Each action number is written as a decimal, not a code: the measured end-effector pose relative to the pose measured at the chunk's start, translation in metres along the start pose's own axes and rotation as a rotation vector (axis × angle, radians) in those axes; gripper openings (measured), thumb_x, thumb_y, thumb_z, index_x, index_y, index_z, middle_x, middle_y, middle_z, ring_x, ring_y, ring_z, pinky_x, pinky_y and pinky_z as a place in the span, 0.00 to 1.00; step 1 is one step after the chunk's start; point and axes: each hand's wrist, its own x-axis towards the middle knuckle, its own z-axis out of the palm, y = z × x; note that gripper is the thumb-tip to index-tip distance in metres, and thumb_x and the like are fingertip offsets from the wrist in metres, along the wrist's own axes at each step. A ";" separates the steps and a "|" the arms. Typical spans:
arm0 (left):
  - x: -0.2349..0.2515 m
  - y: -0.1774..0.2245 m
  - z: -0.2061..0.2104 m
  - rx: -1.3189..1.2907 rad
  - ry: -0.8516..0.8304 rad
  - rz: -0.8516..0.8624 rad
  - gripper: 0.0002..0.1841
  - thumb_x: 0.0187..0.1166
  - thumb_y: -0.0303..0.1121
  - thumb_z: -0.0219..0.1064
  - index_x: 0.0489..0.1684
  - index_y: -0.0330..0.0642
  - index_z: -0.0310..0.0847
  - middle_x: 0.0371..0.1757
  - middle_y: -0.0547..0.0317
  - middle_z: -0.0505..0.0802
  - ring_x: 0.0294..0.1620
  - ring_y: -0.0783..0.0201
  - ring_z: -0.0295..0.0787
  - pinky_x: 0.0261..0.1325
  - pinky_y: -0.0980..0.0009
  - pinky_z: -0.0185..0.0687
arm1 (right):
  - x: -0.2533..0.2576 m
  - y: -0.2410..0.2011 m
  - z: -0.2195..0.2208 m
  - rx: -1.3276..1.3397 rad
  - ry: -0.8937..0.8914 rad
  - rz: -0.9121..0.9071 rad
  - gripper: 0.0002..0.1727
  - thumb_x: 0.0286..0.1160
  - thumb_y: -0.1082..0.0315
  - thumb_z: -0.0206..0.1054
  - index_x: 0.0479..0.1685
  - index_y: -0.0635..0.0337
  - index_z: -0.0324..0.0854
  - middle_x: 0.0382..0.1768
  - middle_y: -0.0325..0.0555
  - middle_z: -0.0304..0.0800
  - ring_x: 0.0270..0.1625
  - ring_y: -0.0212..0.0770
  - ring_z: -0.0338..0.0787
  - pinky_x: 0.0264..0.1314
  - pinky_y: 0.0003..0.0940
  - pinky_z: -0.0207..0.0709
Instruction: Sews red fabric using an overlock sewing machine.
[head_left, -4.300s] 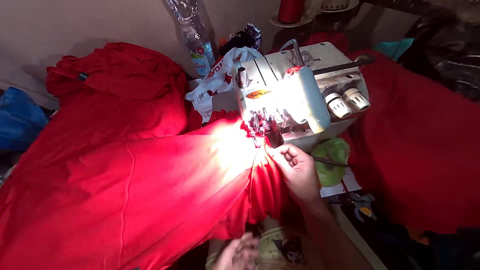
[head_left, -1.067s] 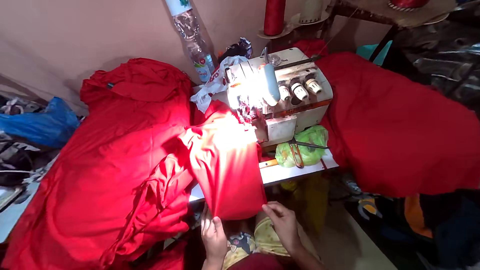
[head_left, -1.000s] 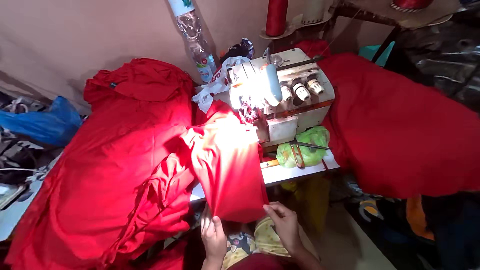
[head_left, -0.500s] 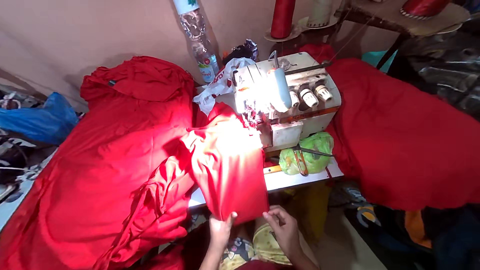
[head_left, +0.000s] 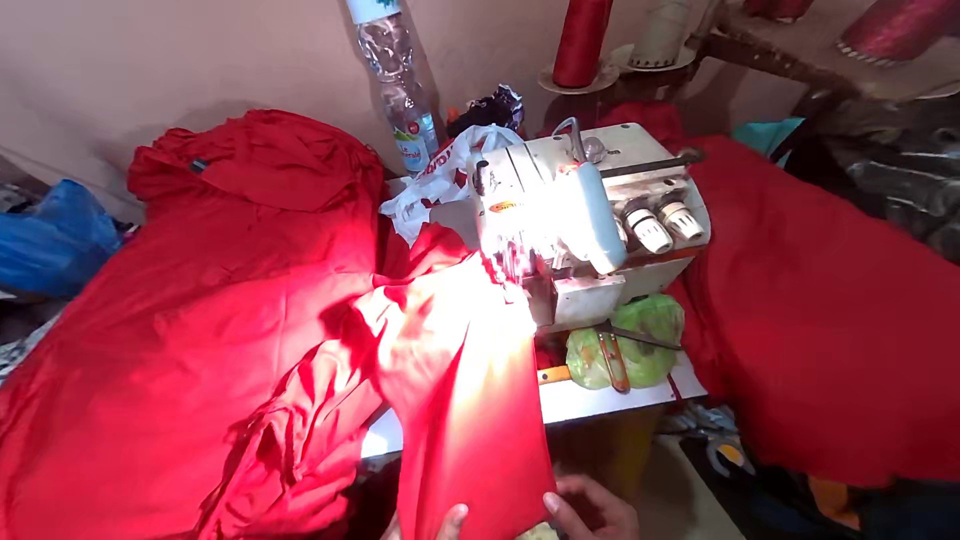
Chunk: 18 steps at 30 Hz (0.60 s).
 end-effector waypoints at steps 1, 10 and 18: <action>0.006 0.004 0.002 0.029 0.012 0.030 0.17 0.60 0.33 0.83 0.35 0.28 0.84 0.36 0.75 0.95 0.46 0.93 0.88 0.56 0.87 0.85 | 0.005 -0.005 0.001 0.001 0.004 -0.003 0.09 0.68 0.82 0.70 0.41 0.61 0.90 0.38 0.27 0.97 0.40 0.19 0.93 0.48 0.21 0.89; 0.069 0.029 0.023 0.163 0.044 0.131 0.26 0.63 0.33 0.78 0.42 0.09 0.79 0.38 0.50 0.94 0.46 0.95 0.84 0.58 0.93 0.76 | 0.065 -0.040 0.019 -0.005 0.058 -0.066 0.10 0.67 0.83 0.68 0.36 0.58 0.88 0.29 0.26 0.94 0.31 0.18 0.90 0.38 0.17 0.86; 0.121 0.036 0.031 -0.047 -0.189 -0.053 0.29 0.50 0.37 0.84 0.49 0.26 0.82 0.40 0.67 0.92 0.43 0.89 0.86 0.50 0.89 0.82 | 0.117 -0.044 0.038 0.133 0.104 -0.310 0.17 0.60 0.82 0.74 0.45 0.54 0.80 0.37 0.30 0.94 0.33 0.21 0.91 0.38 0.17 0.87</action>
